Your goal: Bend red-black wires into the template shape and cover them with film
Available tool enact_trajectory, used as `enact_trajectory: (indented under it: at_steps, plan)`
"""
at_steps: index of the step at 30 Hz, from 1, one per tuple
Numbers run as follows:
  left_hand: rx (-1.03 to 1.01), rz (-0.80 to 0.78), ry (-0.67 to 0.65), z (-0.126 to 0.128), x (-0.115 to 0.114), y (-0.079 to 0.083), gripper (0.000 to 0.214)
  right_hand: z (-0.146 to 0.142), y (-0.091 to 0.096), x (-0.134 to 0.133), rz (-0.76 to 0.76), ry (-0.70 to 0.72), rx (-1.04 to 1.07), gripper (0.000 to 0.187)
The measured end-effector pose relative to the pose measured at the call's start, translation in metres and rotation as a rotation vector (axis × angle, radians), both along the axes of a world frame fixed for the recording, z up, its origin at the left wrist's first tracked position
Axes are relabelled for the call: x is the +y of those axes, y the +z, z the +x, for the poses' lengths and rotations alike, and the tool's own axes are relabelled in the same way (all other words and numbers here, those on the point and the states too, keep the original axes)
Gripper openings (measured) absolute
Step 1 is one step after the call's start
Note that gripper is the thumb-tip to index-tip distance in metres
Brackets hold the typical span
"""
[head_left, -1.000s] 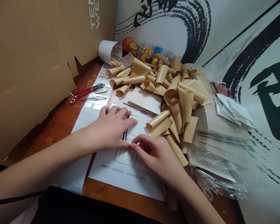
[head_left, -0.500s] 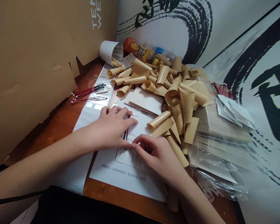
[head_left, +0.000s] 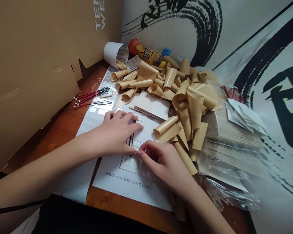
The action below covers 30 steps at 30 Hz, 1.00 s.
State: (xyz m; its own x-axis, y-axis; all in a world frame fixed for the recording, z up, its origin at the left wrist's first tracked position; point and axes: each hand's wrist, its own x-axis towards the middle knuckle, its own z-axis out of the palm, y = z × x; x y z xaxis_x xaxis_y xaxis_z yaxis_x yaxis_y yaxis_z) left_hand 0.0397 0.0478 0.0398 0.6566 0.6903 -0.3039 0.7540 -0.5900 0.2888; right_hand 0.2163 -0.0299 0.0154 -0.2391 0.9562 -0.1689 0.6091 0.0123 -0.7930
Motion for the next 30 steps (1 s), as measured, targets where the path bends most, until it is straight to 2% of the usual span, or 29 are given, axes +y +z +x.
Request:
enact_trajectory:
  at_steps: [30]
  plan:
    - [-0.043, 0.027, 0.015, 0.0008, 0.0004, -0.0074, 0.070, -0.0005, -0.0019, 0.0018, 0.023, -0.003, -0.035, 0.018]
